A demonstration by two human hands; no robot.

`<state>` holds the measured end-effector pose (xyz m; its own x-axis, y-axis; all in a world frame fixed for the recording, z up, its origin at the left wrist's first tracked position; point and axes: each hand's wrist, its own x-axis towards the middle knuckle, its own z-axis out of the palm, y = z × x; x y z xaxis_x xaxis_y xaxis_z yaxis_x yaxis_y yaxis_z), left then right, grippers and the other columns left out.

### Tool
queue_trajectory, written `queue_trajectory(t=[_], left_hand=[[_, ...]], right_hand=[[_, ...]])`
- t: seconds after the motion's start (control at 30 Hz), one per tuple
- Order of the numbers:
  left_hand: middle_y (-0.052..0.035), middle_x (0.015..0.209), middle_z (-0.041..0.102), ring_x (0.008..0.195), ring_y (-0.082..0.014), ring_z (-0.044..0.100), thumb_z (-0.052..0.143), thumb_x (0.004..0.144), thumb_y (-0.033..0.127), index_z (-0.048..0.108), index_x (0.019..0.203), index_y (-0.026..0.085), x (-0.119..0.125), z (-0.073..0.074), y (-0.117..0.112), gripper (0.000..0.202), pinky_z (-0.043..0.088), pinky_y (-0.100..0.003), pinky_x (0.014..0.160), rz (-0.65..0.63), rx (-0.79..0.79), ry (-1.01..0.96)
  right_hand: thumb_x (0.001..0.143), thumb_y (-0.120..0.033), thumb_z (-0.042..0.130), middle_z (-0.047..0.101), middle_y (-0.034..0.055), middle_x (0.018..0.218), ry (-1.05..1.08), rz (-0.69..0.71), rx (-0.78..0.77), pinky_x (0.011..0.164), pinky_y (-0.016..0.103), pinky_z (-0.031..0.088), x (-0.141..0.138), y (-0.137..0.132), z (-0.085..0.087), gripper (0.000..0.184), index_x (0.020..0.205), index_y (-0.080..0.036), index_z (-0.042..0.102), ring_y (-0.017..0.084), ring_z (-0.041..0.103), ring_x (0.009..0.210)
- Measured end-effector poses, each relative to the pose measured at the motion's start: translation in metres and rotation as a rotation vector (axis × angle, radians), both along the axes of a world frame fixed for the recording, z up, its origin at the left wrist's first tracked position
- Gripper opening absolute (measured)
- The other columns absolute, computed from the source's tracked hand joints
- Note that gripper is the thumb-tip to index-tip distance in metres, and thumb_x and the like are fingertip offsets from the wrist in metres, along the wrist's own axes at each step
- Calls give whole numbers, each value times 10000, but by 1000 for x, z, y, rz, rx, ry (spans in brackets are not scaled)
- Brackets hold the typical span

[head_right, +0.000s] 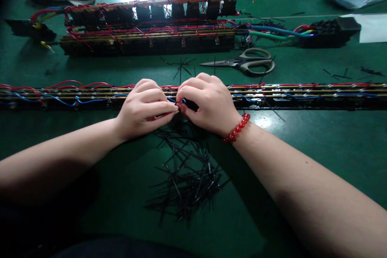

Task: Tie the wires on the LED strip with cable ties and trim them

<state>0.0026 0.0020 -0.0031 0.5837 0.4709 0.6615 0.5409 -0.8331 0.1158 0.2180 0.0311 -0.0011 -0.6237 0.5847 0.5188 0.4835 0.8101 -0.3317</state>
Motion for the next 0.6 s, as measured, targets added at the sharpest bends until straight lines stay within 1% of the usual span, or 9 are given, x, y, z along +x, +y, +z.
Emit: queue_trajectory(t=[0.17, 0.27, 0.5, 0.6], left_hand=[[3, 760, 672, 789, -153, 549, 607, 971, 269, 700, 790, 235, 0, 0, 0, 206, 447, -342, 833, -6, 29, 26], [5, 764, 681, 794, -153, 556, 611, 971, 268, 703, 804, 232, 1, 0, 0, 194, 448, -342, 838, -10, 36, 41], [3, 828, 734, 838, -158, 609, 583, 988, 274, 718, 838, 232, 2, 1, -5, 207, 448, -351, 870, 62, 7, 80], [4, 872, 757, 861, -159, 629, 573, 994, 277, 723, 840, 233, 2, 1, -7, 220, 449, -351, 876, 72, -9, 93]], right_hand=[[881, -243, 615, 771, 44, 965, 14, 5, 28, 775, 403, 459, 0, 1, -1, 92, 834, -232, 693, 224, 615, 827], [868, -240, 620, 768, 40, 957, 6, 10, 18, 780, 403, 457, 1, 1, -1, 79, 835, -234, 691, 226, 618, 834], [889, -256, 619, 770, 40, 960, 10, 16, 24, 780, 406, 467, 1, 1, 0, 89, 838, -238, 690, 226, 629, 832], [881, -244, 628, 772, 44, 966, 9, 14, 8, 788, 418, 470, 1, 1, 0, 87, 847, -241, 708, 233, 633, 845]])
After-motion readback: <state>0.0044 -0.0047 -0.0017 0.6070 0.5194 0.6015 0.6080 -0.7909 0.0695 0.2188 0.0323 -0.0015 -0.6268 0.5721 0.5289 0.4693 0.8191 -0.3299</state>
